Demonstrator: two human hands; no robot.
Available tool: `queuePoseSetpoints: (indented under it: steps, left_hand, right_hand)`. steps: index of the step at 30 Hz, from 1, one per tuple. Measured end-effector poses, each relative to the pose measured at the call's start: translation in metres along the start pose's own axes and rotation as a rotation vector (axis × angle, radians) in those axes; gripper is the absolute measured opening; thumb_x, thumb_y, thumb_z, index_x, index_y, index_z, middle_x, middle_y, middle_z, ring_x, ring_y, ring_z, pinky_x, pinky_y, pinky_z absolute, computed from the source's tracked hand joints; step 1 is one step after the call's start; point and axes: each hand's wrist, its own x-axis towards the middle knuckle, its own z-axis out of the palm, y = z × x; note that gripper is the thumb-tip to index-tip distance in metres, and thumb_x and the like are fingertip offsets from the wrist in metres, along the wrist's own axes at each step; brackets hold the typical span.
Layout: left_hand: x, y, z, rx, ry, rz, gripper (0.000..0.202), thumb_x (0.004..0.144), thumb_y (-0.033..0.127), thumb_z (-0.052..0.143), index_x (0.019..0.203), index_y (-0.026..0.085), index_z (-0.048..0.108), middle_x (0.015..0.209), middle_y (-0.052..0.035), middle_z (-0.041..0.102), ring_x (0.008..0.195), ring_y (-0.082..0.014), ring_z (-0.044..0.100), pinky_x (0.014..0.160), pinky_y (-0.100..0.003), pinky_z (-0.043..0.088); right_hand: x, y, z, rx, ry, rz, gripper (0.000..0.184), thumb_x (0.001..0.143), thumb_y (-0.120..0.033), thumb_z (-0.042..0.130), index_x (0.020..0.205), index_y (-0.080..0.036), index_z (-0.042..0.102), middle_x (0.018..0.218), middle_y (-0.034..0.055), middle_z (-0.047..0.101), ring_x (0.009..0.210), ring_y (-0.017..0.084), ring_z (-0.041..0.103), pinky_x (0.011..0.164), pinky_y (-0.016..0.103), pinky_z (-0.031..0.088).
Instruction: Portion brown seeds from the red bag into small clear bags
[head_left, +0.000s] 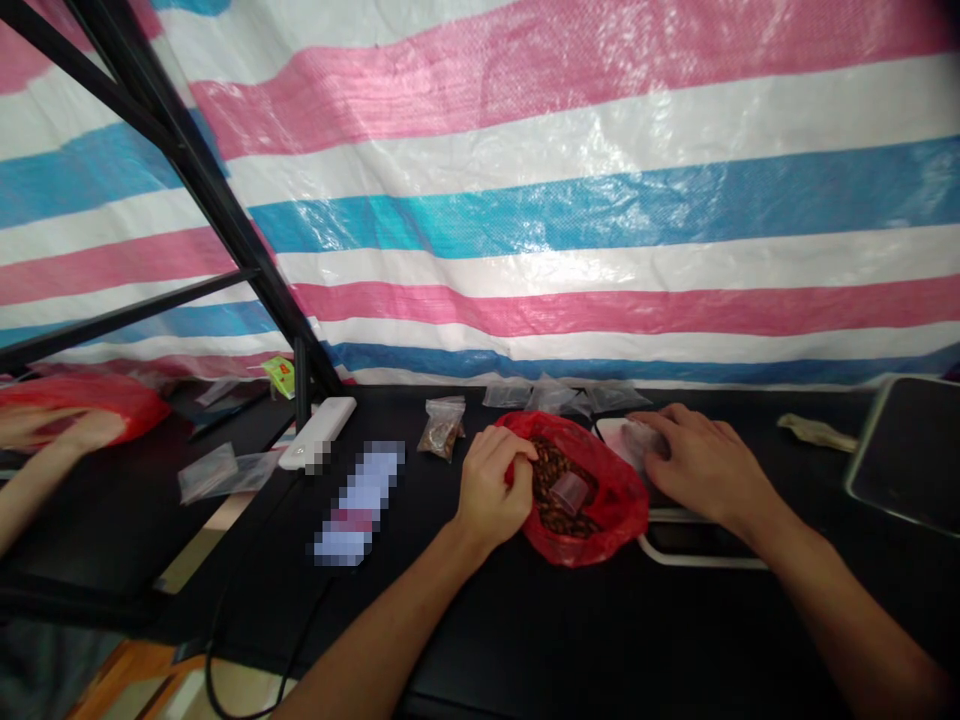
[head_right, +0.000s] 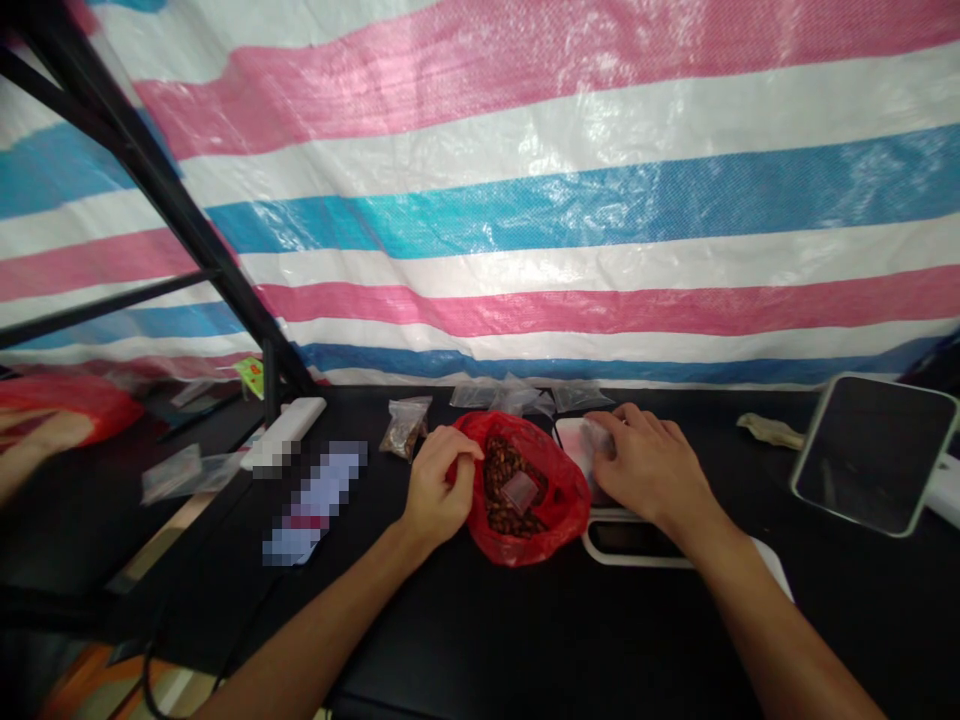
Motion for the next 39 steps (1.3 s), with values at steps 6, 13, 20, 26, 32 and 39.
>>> queuePoseSetpoints:
  steps: [6, 13, 20, 26, 32, 39]
  left_hand:
    - [0.005, 0.003, 0.002, 0.164, -0.133, -0.043, 0.023, 0.087, 0.013, 0.060, 0.107, 0.023, 0.066, 0.118, -0.0065, 0.072, 0.115, -0.0265, 0.062, 0.099, -0.043, 0.044]
    - [0.004, -0.007, 0.002, 0.335, -0.049, -0.140, 0.016, 0.088, 0.010, 0.055, 0.084, 0.022, 0.065, 0.080, -0.0007, 0.073, 0.079, -0.0213, 0.066, 0.080, -0.039, 0.041]
    - [0.007, -0.012, -0.002, 0.303, 0.086, -0.119, 0.017, 0.088, 0.009, 0.053, 0.081, 0.021, 0.062, 0.084, -0.0028, 0.070, 0.086, -0.0224, 0.062, 0.083, -0.038, 0.044]
    - [0.009, -0.018, -0.003, 0.197, 0.215, -0.143, 0.021, 0.089, 0.007, 0.049, 0.079, 0.021, 0.061, 0.084, -0.0036, 0.065, 0.089, -0.0219, 0.059, 0.084, -0.036, 0.046]
    - [0.010, -0.021, -0.003, 0.098, 0.274, -0.195, 0.022, 0.088, 0.008, 0.047, 0.079, 0.021, 0.062, 0.081, -0.0021, 0.062, 0.082, -0.0189, 0.061, 0.078, -0.031, 0.047]
    - [0.010, -0.019, -0.004, 0.070, 0.297, -0.230, 0.022, 0.090, 0.009, 0.046, 0.078, 0.021, 0.061, 0.081, -0.0015, 0.062, 0.080, -0.0174, 0.061, 0.076, -0.030, 0.046]
  right_hand:
    - [0.003, -0.001, -0.003, 0.265, -0.035, 0.001, 0.056, 0.086, -0.024, 0.052, 0.142, -0.023, 0.059, 0.129, 0.0102, 0.070, 0.114, 0.032, 0.069, 0.096, 0.048, 0.053]
    - [0.002, -0.016, -0.009, 0.448, 0.029, 0.009, 0.051, 0.090, -0.023, 0.046, 0.138, -0.031, 0.063, 0.119, 0.0015, 0.077, 0.109, 0.029, 0.071, 0.097, 0.048, 0.054]
    - [0.001, -0.009, -0.012, 0.490, 0.271, 0.093, 0.053, 0.086, -0.016, 0.040, 0.131, -0.028, 0.067, 0.117, 0.0050, 0.077, 0.113, 0.032, 0.070, 0.102, 0.050, 0.051]
    - [0.003, 0.005, -0.014, 0.523, 0.265, 0.113, 0.046, 0.083, -0.017, 0.042, 0.117, -0.027, 0.072, 0.111, 0.0065, 0.078, 0.111, 0.033, 0.070, 0.102, 0.051, 0.052]
    - [0.004, 0.025, -0.014, 0.536, 0.092, -0.087, 0.052, 0.079, -0.019, 0.049, 0.127, -0.029, 0.068, 0.130, 0.0035, 0.073, 0.123, 0.030, 0.066, 0.106, 0.050, 0.050]
    - [0.002, 0.030, -0.010, 0.516, -0.101, -0.182, 0.062, 0.067, -0.015, 0.058, 0.128, -0.026, 0.067, 0.120, 0.0081, 0.071, 0.108, 0.031, 0.068, 0.091, 0.047, 0.056]
